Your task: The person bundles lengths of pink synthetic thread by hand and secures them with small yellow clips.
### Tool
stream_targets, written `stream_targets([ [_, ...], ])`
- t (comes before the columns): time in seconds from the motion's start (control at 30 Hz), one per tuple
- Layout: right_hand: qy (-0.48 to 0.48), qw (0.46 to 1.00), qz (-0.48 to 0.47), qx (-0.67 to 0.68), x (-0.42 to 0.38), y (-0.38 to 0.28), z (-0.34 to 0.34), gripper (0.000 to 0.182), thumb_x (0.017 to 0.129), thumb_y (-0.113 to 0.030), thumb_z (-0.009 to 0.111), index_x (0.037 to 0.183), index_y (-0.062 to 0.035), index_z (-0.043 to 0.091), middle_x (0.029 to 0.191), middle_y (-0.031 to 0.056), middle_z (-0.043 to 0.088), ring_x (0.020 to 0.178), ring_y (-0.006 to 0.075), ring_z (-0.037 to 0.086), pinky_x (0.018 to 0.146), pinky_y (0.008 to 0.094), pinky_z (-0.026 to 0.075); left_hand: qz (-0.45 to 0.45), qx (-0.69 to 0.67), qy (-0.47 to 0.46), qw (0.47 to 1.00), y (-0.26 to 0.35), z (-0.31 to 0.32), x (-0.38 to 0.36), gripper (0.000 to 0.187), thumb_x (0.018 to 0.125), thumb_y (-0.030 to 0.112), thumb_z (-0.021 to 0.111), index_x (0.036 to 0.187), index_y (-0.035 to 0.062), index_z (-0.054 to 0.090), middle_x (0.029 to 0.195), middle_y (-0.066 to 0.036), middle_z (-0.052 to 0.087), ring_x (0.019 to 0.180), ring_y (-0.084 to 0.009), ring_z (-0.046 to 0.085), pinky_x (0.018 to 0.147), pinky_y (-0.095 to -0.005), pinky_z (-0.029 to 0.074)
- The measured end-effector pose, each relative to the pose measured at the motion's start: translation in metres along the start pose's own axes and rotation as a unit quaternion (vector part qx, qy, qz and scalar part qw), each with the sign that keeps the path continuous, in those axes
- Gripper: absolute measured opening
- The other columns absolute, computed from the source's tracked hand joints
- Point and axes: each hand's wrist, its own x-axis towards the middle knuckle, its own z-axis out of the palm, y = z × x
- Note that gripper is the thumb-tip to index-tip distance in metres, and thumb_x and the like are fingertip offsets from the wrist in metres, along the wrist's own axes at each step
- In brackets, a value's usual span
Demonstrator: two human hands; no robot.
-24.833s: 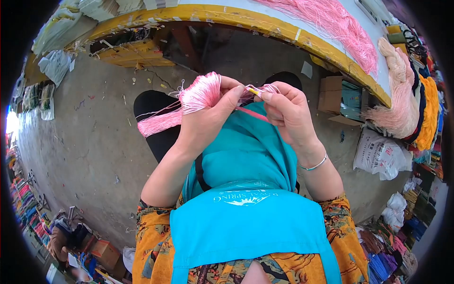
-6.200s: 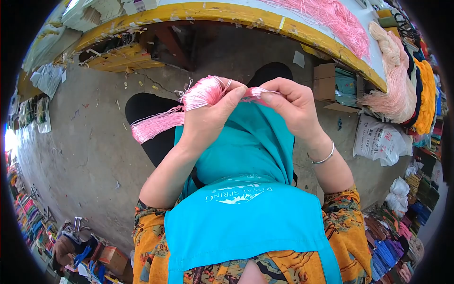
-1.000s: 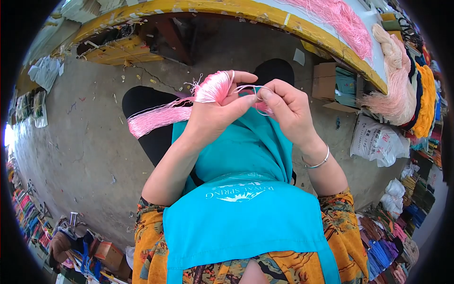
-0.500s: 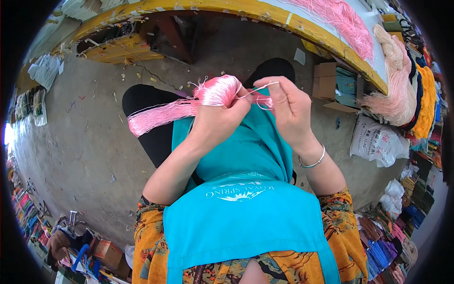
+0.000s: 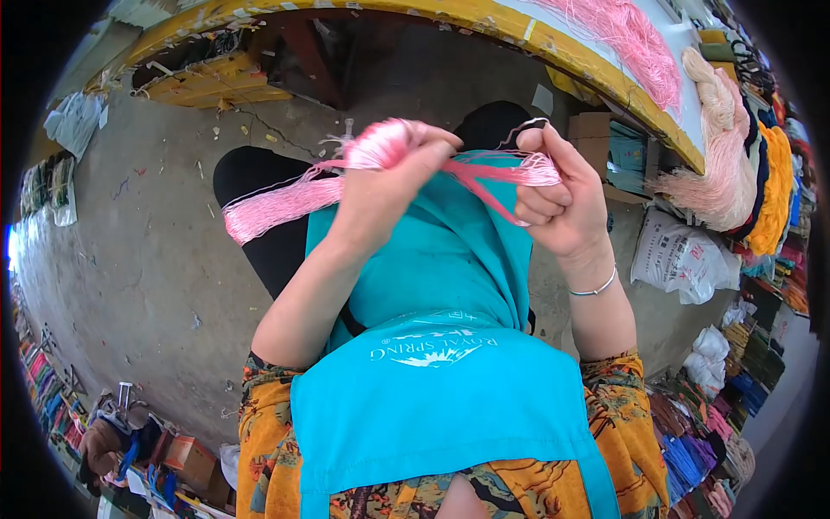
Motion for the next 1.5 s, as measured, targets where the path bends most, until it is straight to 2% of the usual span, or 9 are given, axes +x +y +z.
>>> stream_targets([
  [0.2,-0.047,0.999,-0.005,-0.014,0.0,-0.001,0.005,0.043,0.106,-0.033,0.03,0.11,-0.0011,0.058,0.045,-0.0075,0.025,0.037,0.0057,0.018,0.039,0.0238,0.016,0.063,0.003,-0.084,0.994,-0.012,0.022,0.0,0.018,0.087,0.005,0.068,0.103,-0.0021,0.066,0.095,-0.003,0.063,0.085,-0.01,0.058,0.075,-0.0254,0.048],
  [0.4,-0.057,0.998,0.005,-0.035,-0.001,0.002,0.011,0.043,0.105,-0.034,0.032,0.105,-0.0014,0.059,0.046,-0.0071,0.027,0.039,0.0051,0.02,0.04,0.0238,0.016,0.055,0.057,-0.127,0.989,-0.014,0.024,0.002,0.01,0.087,0.006,0.068,0.093,-0.0005,0.064,0.094,-0.003,0.059,0.089,-0.0099,0.055,0.075,-0.0251,0.046],
  [0.53,0.063,0.977,-0.054,-0.199,-0.005,0.002,0.018,0.023,0.098,-0.023,0.052,0.097,-0.0018,0.062,0.054,-0.0076,0.038,0.044,0.0023,0.027,0.041,0.0213,0.019,0.069,0.032,-0.12,0.99,-0.008,0.015,-0.001,0.008,0.09,0.01,0.062,0.091,0.0016,0.062,0.09,0.0,0.057,0.084,-0.0068,0.052,0.072,-0.0223,0.044],
  [0.6,0.082,0.961,-0.062,-0.256,-0.006,0.003,0.02,0.016,0.094,-0.018,0.06,0.095,-0.0019,0.063,0.057,-0.0074,0.043,0.046,0.0012,0.031,0.042,0.0204,0.02,-0.006,-0.002,-0.118,0.993,0.005,0.013,-0.005,0.01,0.09,0.011,0.062,0.092,0.0011,0.062,0.087,0.001,0.058,0.082,-0.0056,0.052,0.072,-0.0213,0.043],
  [0.87,0.106,0.862,-0.151,-0.471,-0.001,0.014,0.018,0.013,0.085,-0.004,0.068,0.097,0.0014,0.066,0.082,-0.0002,0.065,0.07,0.0013,0.054,0.062,0.0151,0.043,0.054,0.012,-0.078,0.995,0.003,0.014,-0.005,0.01,0.088,0.008,0.065,0.09,-0.0007,0.061,0.08,0.001,0.058,0.075,-0.0054,0.051,0.066,-0.0221,0.044],
  [1.0,0.11,0.834,-0.159,-0.517,-0.001,0.016,0.024,0.013,0.086,-0.005,0.068,0.096,0.002,0.066,0.082,-0.0006,0.065,0.071,0.0001,0.054,0.062,0.0145,0.042,0.056,0.021,-0.075,0.995,0.002,0.012,-0.005,0.008,0.088,0.007,0.064,0.089,-0.0005,0.061,0.078,0.001,0.057,0.073,-0.0041,0.05,0.063,-0.0208,0.043],
  [1.1,0.127,0.894,-0.171,-0.395,0.002,0.017,0.029,0.011,0.087,-0.006,0.069,0.095,0.0016,0.066,0.081,-0.0013,0.065,0.07,-0.001,0.053,0.062,0.0141,0.041,0.061,0.035,-0.072,0.995,0.004,0.01,-0.005,0.007,0.087,0.006,0.064,0.089,-0.0005,0.061,0.077,0.002,0.056,0.07,-0.0033,0.048,0.06,-0.0203,0.041],
  [1.17,0.138,0.856,-0.169,-0.469,0.003,0.02,0.029,0.009,0.087,-0.007,0.068,0.092,0.0007,0.066,0.078,-0.0032,0.062,0.068,-0.0022,0.049,0.059,0.0138,0.038,0.059,0.04,-0.076,0.995,0.004,0.009,-0.005,0.007,0.087,0.006,0.063,0.089,-0.0007,0.061,0.077,0.002,0.056,0.069,-0.0028,0.048,0.059,-0.0198,0.041],
  [1.5,0.113,0.844,-0.205,-0.482,0.003,0.021,0.021,0.008,0.089,-0.008,0.068,0.091,-0.0009,0.067,0.075,-0.0066,0.058,0.065,-0.0023,0.045,0.055,0.0147,0.033,0.015,0.045,-0.068,0.997,0.011,0.015,-0.005,0.014,0.088,0.009,0.067,0.092,-0.0019,0.061,0.08,0.001,0.058,0.075,-0.0037,0.055,0.064,-0.0202,0.046],
])
